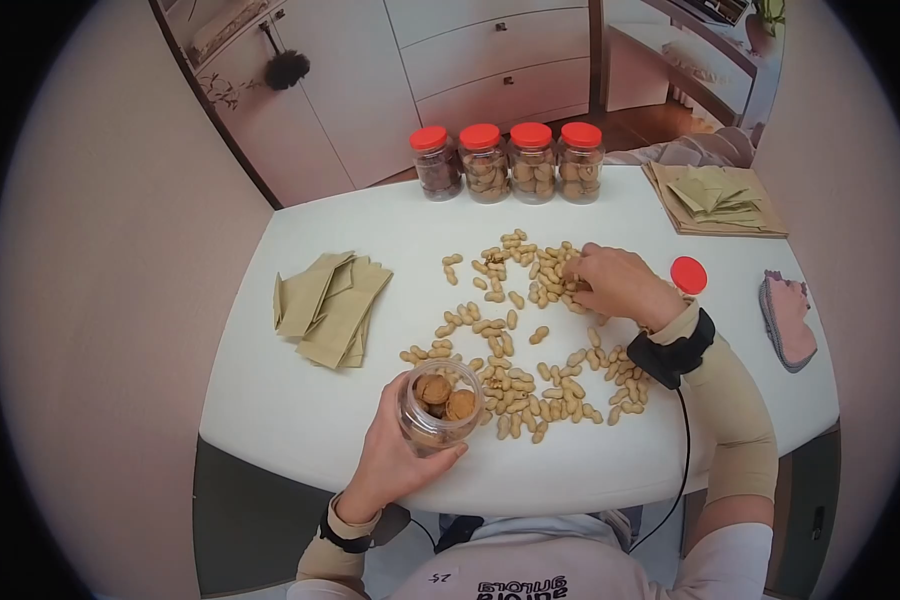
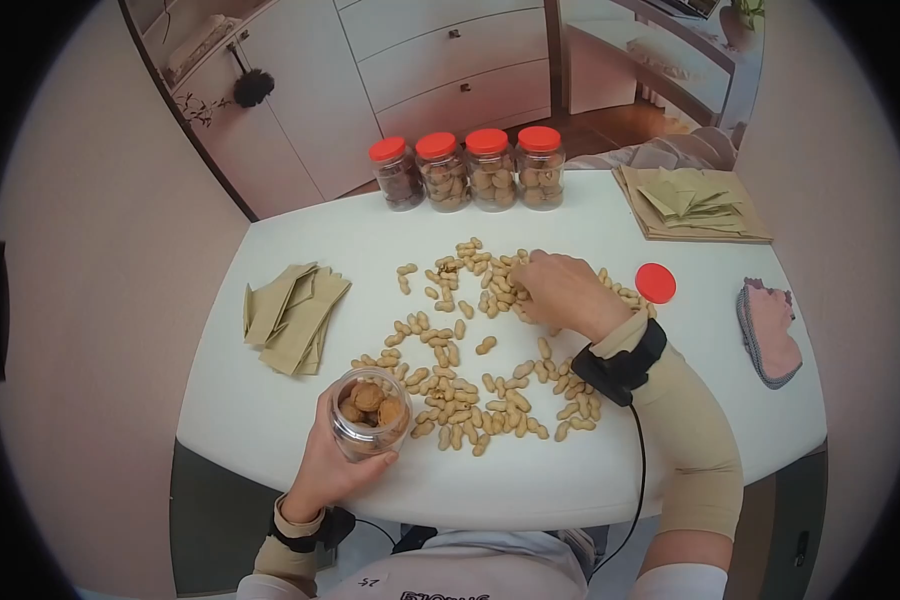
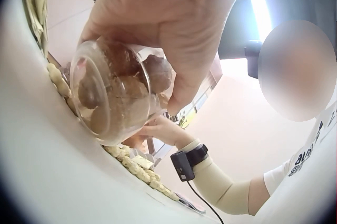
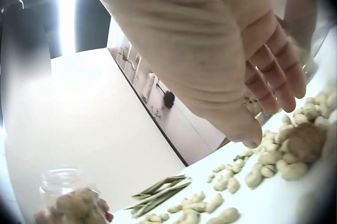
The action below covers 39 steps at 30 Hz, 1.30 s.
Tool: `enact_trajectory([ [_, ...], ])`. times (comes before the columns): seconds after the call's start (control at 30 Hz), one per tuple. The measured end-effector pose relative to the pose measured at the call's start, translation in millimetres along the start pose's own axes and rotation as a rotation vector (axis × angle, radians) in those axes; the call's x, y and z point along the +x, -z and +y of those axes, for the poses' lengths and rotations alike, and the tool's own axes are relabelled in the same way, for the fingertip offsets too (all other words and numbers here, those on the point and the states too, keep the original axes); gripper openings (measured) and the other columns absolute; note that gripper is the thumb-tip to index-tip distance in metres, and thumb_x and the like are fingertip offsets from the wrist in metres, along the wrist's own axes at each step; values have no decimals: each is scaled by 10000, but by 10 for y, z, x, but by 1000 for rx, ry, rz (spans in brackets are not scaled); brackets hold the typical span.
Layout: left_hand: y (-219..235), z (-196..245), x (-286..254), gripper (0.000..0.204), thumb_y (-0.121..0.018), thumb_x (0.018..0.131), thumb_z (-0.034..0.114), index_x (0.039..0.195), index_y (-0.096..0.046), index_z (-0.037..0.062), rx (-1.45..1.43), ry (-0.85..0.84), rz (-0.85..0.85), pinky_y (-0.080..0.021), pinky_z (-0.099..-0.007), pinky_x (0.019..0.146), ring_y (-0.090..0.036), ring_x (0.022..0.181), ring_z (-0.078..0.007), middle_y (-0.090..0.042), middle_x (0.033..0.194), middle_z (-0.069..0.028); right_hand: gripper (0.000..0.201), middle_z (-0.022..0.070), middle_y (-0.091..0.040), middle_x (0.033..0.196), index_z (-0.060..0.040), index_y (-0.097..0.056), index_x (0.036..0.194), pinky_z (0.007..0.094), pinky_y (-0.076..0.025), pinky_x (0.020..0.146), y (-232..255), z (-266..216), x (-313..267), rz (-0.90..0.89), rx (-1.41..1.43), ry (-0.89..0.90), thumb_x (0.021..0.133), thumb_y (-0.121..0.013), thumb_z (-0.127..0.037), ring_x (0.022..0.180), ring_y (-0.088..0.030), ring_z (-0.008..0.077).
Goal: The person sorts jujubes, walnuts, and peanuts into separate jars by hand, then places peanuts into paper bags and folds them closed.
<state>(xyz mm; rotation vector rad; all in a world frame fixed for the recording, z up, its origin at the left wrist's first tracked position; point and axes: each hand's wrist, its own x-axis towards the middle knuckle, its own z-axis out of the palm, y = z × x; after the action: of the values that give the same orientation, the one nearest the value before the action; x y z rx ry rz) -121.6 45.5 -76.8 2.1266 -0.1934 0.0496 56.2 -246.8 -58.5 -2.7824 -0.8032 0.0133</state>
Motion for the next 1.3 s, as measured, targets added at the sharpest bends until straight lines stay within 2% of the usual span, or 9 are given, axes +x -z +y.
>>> enact_trajectory([
  [0.27, -5, -13, -2, 923, -842, 668, 198, 1371, -295, -47, 39, -13, 10, -424, -368, 1029, -515, 1227, -295, -490, 1288, -222, 384, 185, -625, 1014, -24, -597, 1136, 424, -497, 841, -263, 137, 94, -41, -34, -50, 754, -606, -64, 975, -608, 356],
  [0.67, -3, -29, -12, 947, -850, 660, 229, 1379, -299, -48, 51, -22, 26, -428, -360, 1015, -517, 1216, -291, -484, 1291, -200, 220, 188, -592, 931, 22, -586, 947, 408, -499, 774, 83, -154, -15, 37, 153, -14, 745, -616, -61, 849, -608, 353],
  [0.8, -14, -58, -5, 943, -850, 657, 213, 1380, -301, -40, 36, -35, 19, -428, -359, 1016, -516, 1216, -287, -487, 1286, -192, 243, 156, -580, 947, 20, -596, 971, 350, -515, 709, 321, -587, -99, 57, 604, 279, 773, -636, -115, 798, -619, 271],
  [0.9, -15, -24, 0, 932, -848, 663, 204, 1379, -301, -38, 4, -27, 12, -428, -358, 1014, -522, 1207, -283, -493, 1280, -190, 285, 114, -574, 1003, 7, -575, 1047, 290, -554, 737, 406, -910, -172, -6, 713, 476, 798, -675, -90, 847, -635, 193],
  [1.0, -31, -35, 3, 929, -849, 663, 197, 1376, -301, -36, -101, 0, 12, -428, -359, 1013, -526, 1204, -277, -497, 1277, -189, 299, 113, -578, 994, -2, -582, 1094, 294, -555, 701, 335, -1117, -176, -32, 759, 563, 827, -661, -108, 845, -640, 192],
  [1.13, -17, -19, -7, 932, -850, 662, 190, 1379, -299, -38, -35, -6, 16, -431, -361, 1011, -526, 1205, -275, -495, 1283, -193, 318, 109, -590, 1013, -17, -589, 1134, 286, -549, 686, 286, -1128, -155, -10, 671, 582, 844, -655, -130, 847, -647, 192],
  [1.2, -26, -80, -13, 938, -852, 657, 184, 1379, -298, -41, -7, -13, 32, -436, -360, 1007, -522, 1209, -271, -494, 1281, -196, 334, 165, -606, 1045, -2, -603, 1131, 391, -506, 803, 364, -977, -182, 92, 633, 498, 834, -626, -152, 888, -630, 312],
  [1.23, -28, -67, -11, 938, -852, 657, 184, 1379, -298, -41, -30, -27, 8, -436, -360, 1007, -522, 1209, -271, -494, 1281, -196, 334, 165, -606, 1045, -2, -603, 1131, 391, -506, 803, 397, -859, -201, 93, 615, 467, 834, -626, -152, 888, -630, 312],
  [1.3, 2, 7, -7, 940, -852, 652, 171, 1378, -297, -48, 57, -43, 25, -439, -356, 1005, -524, 1204, -270, -494, 1279, -198, 364, 110, -605, 1112, -54, -595, 1169, 363, -524, 820, 452, -518, -263, 239, 240, 308, 819, -666, -127, 973, -640, 256],
])
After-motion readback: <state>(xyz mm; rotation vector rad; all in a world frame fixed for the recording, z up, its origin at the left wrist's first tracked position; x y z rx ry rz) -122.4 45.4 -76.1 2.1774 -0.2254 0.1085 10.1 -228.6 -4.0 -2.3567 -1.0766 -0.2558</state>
